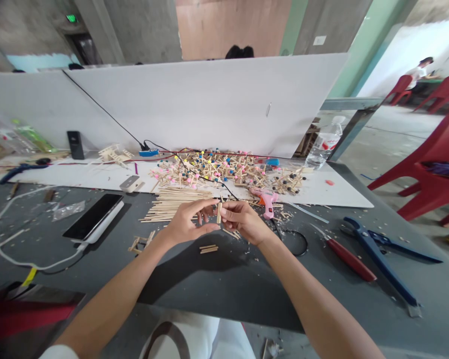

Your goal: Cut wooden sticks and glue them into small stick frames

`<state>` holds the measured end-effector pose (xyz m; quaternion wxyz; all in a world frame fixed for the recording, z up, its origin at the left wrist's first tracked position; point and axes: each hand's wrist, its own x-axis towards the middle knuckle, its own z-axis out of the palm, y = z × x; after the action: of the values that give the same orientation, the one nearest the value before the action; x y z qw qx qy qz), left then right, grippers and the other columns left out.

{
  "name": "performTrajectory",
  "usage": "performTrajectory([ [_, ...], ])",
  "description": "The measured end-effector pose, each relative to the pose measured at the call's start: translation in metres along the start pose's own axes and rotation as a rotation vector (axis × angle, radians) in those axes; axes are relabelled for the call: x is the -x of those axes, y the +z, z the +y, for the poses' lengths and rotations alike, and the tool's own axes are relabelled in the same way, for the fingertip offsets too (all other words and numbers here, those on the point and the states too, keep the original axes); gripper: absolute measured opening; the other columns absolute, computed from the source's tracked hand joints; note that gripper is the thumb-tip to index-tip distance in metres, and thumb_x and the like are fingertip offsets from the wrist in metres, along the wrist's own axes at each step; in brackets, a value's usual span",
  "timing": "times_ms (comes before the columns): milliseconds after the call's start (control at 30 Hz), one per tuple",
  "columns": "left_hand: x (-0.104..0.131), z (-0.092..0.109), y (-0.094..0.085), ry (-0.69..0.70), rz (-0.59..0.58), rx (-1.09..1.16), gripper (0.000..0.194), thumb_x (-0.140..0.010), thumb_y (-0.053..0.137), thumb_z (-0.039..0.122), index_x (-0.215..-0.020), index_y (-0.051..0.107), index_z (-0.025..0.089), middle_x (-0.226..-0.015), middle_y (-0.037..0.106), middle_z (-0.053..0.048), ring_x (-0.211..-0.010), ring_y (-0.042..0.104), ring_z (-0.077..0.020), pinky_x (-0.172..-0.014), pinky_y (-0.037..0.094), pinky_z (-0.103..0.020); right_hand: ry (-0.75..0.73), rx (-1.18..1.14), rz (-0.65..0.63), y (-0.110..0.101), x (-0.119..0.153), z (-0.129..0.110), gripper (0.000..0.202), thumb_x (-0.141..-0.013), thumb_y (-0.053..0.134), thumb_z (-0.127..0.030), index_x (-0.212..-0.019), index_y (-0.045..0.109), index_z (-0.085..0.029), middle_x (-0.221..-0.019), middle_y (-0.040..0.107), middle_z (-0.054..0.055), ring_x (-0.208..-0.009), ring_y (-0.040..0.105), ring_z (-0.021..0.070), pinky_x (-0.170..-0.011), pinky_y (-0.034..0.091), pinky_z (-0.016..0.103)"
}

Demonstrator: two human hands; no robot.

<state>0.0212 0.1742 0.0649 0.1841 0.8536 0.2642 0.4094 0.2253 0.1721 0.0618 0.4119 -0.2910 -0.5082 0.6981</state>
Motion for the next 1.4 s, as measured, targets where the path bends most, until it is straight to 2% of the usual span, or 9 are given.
performTrajectory([
  [133, 0.0, -0.001, 0.0, -0.005, 0.015, -0.024, 0.058, -0.081, 0.07, 0.047, -0.13, 0.054, 0.02, -0.095, 0.071, -0.006, -0.064, 0.063, -0.0116, -0.058, 0.056, -0.025, -0.003, 0.003, -0.016, -0.001, 0.0, 0.001, 0.03, -0.075, 0.077, -0.042, -0.071, 0.066, -0.014, -0.057, 0.049, -0.003, -0.048, 0.037, 0.0061, -0.045, 0.025, 0.021],
  [267, 0.0, -0.001, -0.001, 0.019, 0.009, -0.014, 0.059, -0.082, 0.07, 0.046, -0.133, 0.052, 0.022, -0.1, 0.07, -0.006, -0.063, 0.062, -0.01, -0.06, 0.056, -0.024, -0.009, 0.009, -0.03, -0.001, 0.0, 0.001, 0.03, -0.076, 0.076, -0.041, -0.071, 0.065, -0.014, -0.056, 0.049, -0.003, -0.048, 0.037, 0.0063, -0.045, 0.024, 0.021],
  [533, 0.0, -0.001, 0.0, 0.033, -0.017, 0.03, 0.05, -0.082, 0.07, 0.04, -0.128, 0.057, 0.023, -0.097, 0.069, -0.006, -0.063, 0.061, -0.0108, -0.061, 0.055, -0.025, 0.014, 0.027, -0.02, 0.002, 0.001, -0.002, 0.032, -0.074, 0.077, -0.044, -0.071, 0.066, -0.014, -0.056, 0.049, -0.003, -0.048, 0.038, 0.0067, -0.045, 0.025, 0.022],
  [800, -0.001, 0.001, 0.0, 0.035, -0.032, 0.006, 0.046, -0.083, 0.069, 0.038, -0.125, 0.057, 0.023, -0.097, 0.069, -0.005, -0.065, 0.061, -0.0109, -0.062, 0.055, -0.025, -0.01, 0.03, -0.039, 0.001, 0.0, 0.0, 0.03, -0.077, 0.075, -0.043, -0.074, 0.067, -0.014, -0.056, 0.045, -0.004, -0.049, 0.034, 0.0063, -0.046, 0.022, 0.022],
  [967, 0.0, 0.001, 0.0, 0.017, -0.024, 0.003, 0.053, -0.082, 0.07, 0.037, -0.13, 0.053, 0.022, -0.099, 0.069, -0.005, -0.063, 0.061, -0.0101, -0.061, 0.055, -0.024, -0.019, 0.03, -0.037, 0.001, 0.001, 0.001, 0.032, -0.079, 0.074, -0.043, -0.069, 0.064, -0.014, -0.056, 0.045, -0.003, -0.049, 0.034, 0.0064, -0.047, 0.023, 0.022],
  [1067, -0.001, 0.002, -0.001, 0.022, -0.026, 0.012, 0.05, -0.082, 0.07, 0.036, -0.127, 0.055, 0.022, -0.099, 0.069, -0.005, -0.064, 0.061, -0.0101, -0.061, 0.055, -0.024, -0.022, 0.023, -0.037, 0.002, 0.001, 0.0, 0.032, -0.078, 0.075, -0.042, -0.069, 0.063, -0.014, -0.056, 0.045, -0.004, -0.049, 0.034, 0.0062, -0.046, 0.023, 0.022],
  [1233, -0.001, 0.001, 0.0, 0.018, 0.033, 0.087, 0.05, -0.079, 0.073, 0.036, -0.123, 0.058, 0.02, -0.095, 0.069, -0.006, -0.064, 0.061, -0.0102, -0.058, 0.054, -0.023, -0.024, 0.02, -0.069, 0.002, 0.003, -0.005, 0.038, -0.084, 0.068, -0.046, -0.066, 0.06, -0.014, -0.057, 0.049, -0.002, -0.047, 0.038, 0.0058, -0.046, 0.024, 0.022],
  [1400, -0.001, 0.0, 0.0, -0.034, 0.092, 0.221, 0.052, -0.075, 0.077, 0.036, -0.121, 0.06, 0.019, -0.089, 0.066, -0.004, -0.065, 0.061, -0.0098, -0.055, 0.053, -0.02, -0.026, 0.028, -0.018, -0.002, 0.002, -0.01, 0.032, -0.08, 0.073, -0.043, -0.071, 0.059, -0.015, -0.059, 0.051, -0.003, -0.047, 0.037, 0.0058, -0.045, 0.022, 0.022],
])
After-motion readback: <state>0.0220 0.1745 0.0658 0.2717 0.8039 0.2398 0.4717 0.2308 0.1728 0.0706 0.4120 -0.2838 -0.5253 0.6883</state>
